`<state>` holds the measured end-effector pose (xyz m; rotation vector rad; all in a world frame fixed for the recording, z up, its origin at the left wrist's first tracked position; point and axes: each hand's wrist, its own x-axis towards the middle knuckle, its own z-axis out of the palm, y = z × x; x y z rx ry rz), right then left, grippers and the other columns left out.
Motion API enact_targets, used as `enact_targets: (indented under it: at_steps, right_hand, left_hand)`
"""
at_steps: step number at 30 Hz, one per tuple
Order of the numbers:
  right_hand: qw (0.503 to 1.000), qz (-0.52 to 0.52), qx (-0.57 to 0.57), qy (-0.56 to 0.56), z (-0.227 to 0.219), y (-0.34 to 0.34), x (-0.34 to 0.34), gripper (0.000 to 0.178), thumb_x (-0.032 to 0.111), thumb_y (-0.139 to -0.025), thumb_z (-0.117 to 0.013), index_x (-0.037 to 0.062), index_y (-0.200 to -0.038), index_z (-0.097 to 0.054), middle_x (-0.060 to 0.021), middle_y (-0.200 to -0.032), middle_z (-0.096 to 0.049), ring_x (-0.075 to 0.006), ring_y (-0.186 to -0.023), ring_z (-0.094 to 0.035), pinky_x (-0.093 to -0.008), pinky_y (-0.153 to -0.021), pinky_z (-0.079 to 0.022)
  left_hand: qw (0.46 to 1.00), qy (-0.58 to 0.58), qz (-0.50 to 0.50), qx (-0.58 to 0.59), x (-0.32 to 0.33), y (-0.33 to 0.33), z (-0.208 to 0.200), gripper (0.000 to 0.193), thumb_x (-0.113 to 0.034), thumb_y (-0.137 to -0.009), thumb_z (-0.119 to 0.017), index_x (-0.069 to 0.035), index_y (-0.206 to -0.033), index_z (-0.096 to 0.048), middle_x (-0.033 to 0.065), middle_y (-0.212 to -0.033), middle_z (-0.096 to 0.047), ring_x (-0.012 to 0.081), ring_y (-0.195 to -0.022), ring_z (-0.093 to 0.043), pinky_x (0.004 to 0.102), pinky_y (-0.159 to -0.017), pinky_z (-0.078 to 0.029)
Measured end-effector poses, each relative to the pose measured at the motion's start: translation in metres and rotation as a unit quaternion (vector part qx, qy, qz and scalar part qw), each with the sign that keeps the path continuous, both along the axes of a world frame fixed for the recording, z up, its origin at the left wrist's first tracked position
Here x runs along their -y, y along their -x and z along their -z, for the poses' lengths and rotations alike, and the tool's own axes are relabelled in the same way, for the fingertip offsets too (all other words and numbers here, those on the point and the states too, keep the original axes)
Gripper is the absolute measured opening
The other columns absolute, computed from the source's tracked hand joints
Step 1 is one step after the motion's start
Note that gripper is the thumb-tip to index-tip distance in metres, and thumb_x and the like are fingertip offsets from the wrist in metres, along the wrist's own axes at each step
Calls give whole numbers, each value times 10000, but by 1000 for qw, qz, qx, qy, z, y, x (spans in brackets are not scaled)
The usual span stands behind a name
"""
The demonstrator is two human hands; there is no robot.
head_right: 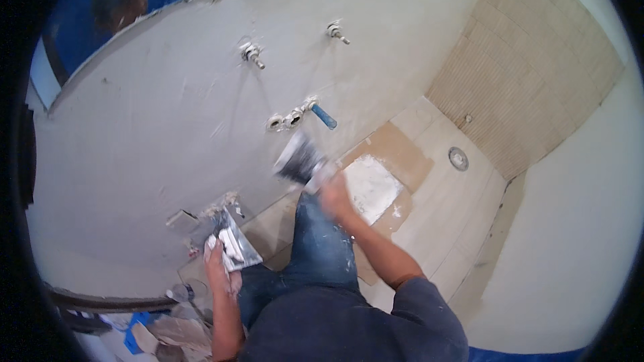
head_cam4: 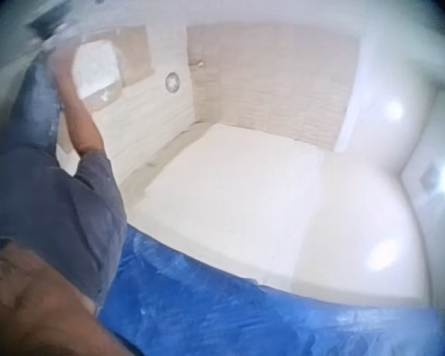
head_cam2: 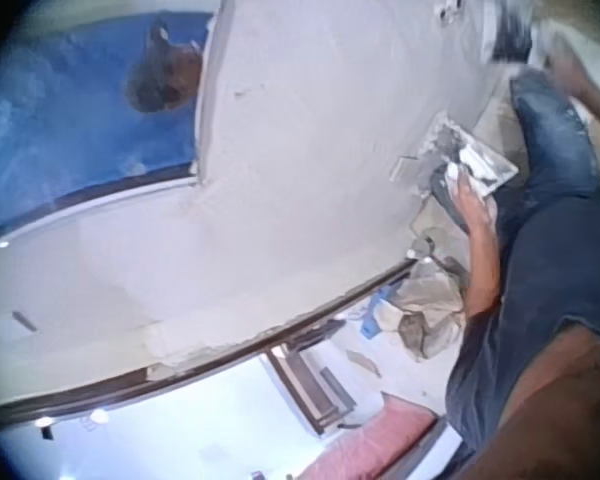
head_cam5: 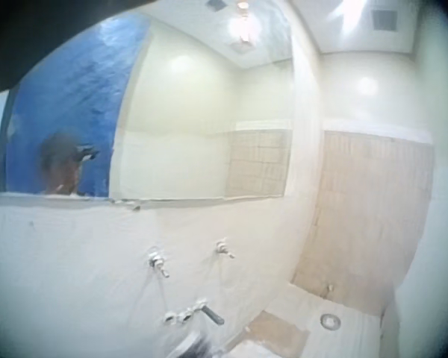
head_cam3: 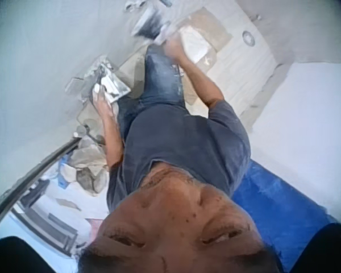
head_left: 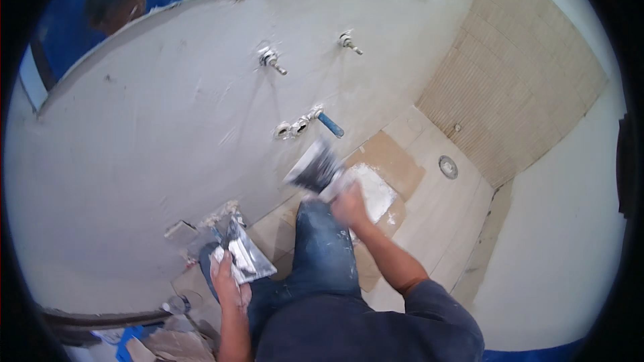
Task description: Applying plaster or compound to a wall around plumbing fixtures using a putty knife and a hawk.
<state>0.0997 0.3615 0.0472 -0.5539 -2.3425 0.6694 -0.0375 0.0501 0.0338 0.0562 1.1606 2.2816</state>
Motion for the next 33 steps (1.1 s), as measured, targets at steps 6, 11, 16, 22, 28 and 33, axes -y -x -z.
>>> enact_targets:
  at_steps: [6,11,16,22,28,33]
  right_hand:
    - [924,-354,-124,68,-39,11,115,624,8,-907,-641,82,-1515,-522,-190,-1506,-519,-357,-1386,-524,-446,-1148,-437]
    - [950,-294,52,-91,-13,11,89,737,-45,-836,-666,132,-1535,-518,-175,-1543,-485,-428,-1359,-520,-444,-1113,-480]
    - [961,-275,26,6,9,0,44,526,41,-952,-659,82,-1464,-548,-173,-1377,-623,-378,-1225,-648,-462,-1000,-577]
    - [629,-305,-73,711,-5,30,48,373,280,-1077,-591,54,-1371,-549,-90,-1112,-692,-172,-779,-730,-327,-519,-623]
    - [724,-315,187,585,53,16,33,411,233,-1056,-619,49,-1411,-528,-88,-1111,-690,-189,-802,-728,-353,-551,-644]
    - [526,-336,-79,777,29,6,23,641,416,-1081,-520,63,-1588,-350,-173,-1470,-567,-320,-1284,-617,-539,-897,-637]
  left_hand:
    - [997,-37,-52,46,-44,-9,-12,266,-129,-1074,-548,-14,-1314,-545,94,-1201,-671,228,-1063,-693,411,-908,-581]
    - [994,-33,-101,37,-35,-6,-30,265,-118,-1069,-555,-13,-1312,-549,94,-1183,-675,220,-1036,-705,396,-874,-598]
    - [1000,-8,-25,-6,-13,13,-33,254,-116,-1044,-569,-23,-1280,-549,106,-1122,-691,236,-965,-733,411,-845,-636]
    - [981,12,167,93,-25,-7,-24,239,-88,-978,-617,-50,-1209,-565,62,-1041,-654,189,-944,-698,363,-814,-604]
    - [995,-14,89,44,-7,31,-38,290,-71,-986,-584,-29,-1272,-563,102,-1125,-686,221,-997,-720,389,-872,-612]
    - [998,18,54,1,8,56,-43,394,-109,-1028,-590,11,-1399,-538,116,-1208,-688,225,-1081,-701,381,-930,-588]
